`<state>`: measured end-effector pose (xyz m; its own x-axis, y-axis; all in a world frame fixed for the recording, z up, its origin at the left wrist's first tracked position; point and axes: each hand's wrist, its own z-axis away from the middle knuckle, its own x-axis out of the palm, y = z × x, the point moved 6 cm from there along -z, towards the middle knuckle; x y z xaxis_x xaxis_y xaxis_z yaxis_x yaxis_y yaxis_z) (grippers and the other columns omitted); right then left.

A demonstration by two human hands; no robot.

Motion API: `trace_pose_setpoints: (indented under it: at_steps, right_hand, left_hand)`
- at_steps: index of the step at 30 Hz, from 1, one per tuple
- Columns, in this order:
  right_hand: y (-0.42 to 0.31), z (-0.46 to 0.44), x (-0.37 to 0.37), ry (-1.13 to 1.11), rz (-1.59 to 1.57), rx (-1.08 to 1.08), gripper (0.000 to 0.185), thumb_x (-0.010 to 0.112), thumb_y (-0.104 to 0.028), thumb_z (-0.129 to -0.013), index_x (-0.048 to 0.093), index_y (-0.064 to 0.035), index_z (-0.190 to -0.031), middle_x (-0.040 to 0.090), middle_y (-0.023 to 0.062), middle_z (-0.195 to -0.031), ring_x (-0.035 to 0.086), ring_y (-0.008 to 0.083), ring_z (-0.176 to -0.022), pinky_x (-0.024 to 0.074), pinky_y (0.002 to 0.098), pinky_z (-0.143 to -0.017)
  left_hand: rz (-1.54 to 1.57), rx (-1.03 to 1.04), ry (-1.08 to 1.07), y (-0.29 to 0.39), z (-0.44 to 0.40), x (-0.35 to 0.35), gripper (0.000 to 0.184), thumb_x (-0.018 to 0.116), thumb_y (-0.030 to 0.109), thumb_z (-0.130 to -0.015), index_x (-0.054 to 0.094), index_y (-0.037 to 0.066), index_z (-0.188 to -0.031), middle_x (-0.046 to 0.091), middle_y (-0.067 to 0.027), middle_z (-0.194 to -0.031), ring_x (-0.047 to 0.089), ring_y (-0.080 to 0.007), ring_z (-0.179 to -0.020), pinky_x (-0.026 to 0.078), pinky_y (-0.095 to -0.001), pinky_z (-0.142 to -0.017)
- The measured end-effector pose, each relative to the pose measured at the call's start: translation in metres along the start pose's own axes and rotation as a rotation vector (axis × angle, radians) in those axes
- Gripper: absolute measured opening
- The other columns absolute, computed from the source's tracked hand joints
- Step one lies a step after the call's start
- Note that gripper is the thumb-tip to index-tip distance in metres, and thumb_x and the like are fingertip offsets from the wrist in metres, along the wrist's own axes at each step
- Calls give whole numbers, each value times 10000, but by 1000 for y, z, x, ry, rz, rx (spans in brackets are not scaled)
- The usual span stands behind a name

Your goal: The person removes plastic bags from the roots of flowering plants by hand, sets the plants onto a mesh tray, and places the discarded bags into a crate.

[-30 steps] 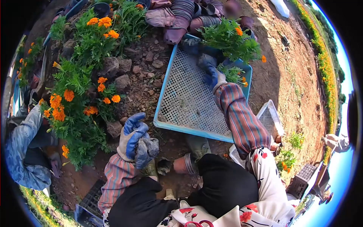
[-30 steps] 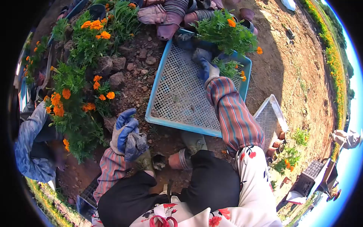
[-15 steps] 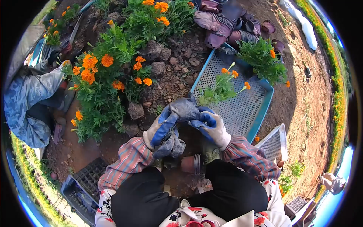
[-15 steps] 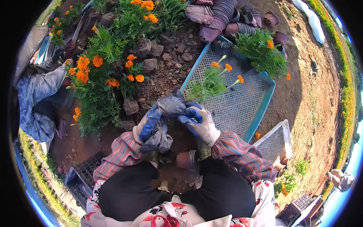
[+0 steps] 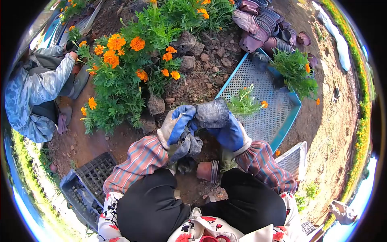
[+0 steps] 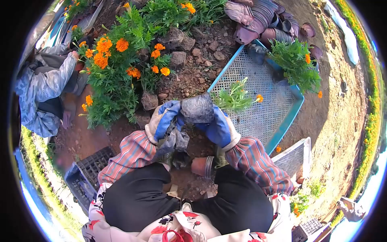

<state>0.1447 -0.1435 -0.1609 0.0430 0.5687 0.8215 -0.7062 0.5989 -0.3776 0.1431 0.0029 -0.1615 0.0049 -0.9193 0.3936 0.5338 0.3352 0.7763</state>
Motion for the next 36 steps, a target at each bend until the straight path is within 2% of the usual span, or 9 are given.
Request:
trace_pose_setpoints:
  at_steps: [3, 5, 11, 16, 21, 23, 24, 25, 36]
  right_hand:
    - [1, -8, -21, 71, 447, -101, 307, 418, -253, -904, 508, -96, -1152, 563, 39, -1124, 524, 170, -1035, 409, 372, -883]
    - [1, -3, -11, 84, 326, -67, 308, 423, -263, -899, 512, -113, -1153, 564, 21, -1123, 519, 170, -1043, 403, 376, -888]
    - [6, -7, 8, 8, 114, 55, 399, 399, -331, -905, 472, -66, -1193, 530, 84, -1169, 505, 197, -1064, 378, 371, -932]
    - [-18, -11, 4, 171, -64, -30, 296, 458, -260, -886, 509, -40, -1077, 538, 103, -1116, 510, 228, -1031, 396, 379, -909]
    - [-31, -10, -24, 343, 292, -119, 291, 463, -234, -878, 519, -75, -1115, 554, 94, -1081, 515, 203, -1035, 402, 351, -883]
    - [-25, -5, 15, 1, 1528, -550, 280, 493, -154, -858, 538, -43, -1112, 564, 95, -1080, 536, 199, -1002, 406, 307, -876]
    - [-11, -16, -14, 154, 814, -151, 278, 527, -77, -842, 548, -7, -1110, 581, 88, -1068, 553, 176, -970, 422, 290, -858]
    - [-7, -11, 14, 242, 747, -56, 297, 561, -53, -831, 538, 23, -1117, 586, 83, -1068, 559, 154, -963, 433, 282, -856]
    - [22, -46, 68, -37, 890, 113, 284, 547, -113, -858, 536, -1, -1119, 586, 52, -1047, 539, 135, -957, 406, 264, -861]
  left_hand:
    - [53, 65, -52, 8, 7, -6, 281, 597, 246, -836, 510, 33, -996, 559, -23, -859, 518, -71, -763, 444, -228, -691]
    - [-16, 19, -44, 3, 9, 2, 295, 650, 163, -792, 500, 31, -1009, 544, -18, -921, 486, -65, -852, 412, -225, -768]
    - [32, -48, -119, -3, 15, -4, 144, 617, 159, -812, 562, 56, -896, 575, -13, -721, 503, -51, -564, 398, -200, -482]
    - [303, 12, -17, -2, 23, -26, 117, 580, 131, -831, 565, 50, -914, 596, -26, -729, 560, -86, -585, 458, -219, -521]
    - [369, 52, 127, -9, 27, -71, 170, 576, 86, -807, 591, 21, -963, 622, -40, -804, 576, -108, -646, 470, -228, -598]
    - [163, 57, 120, -14, 25, -75, 93, 596, 80, -808, 598, 42, -893, 583, 20, -724, 499, -35, -563, 403, -191, -482]
    - [104, 90, 135, -16, 24, -76, 59, 605, 70, -795, 606, 43, -848, 554, 46, -693, 441, -6, -558, 353, -179, -461]
    - [90, 97, 162, -5, 30, -72, 50, 617, 75, -783, 585, 42, -801, 530, 55, -668, 421, -3, -554, 339, -176, -459]
    - [-106, 16, 140, -51, 84, -137, 123, 609, 57, -757, 491, 81, -779, 452, 59, -713, 395, -29, -659, 326, -210, -561]
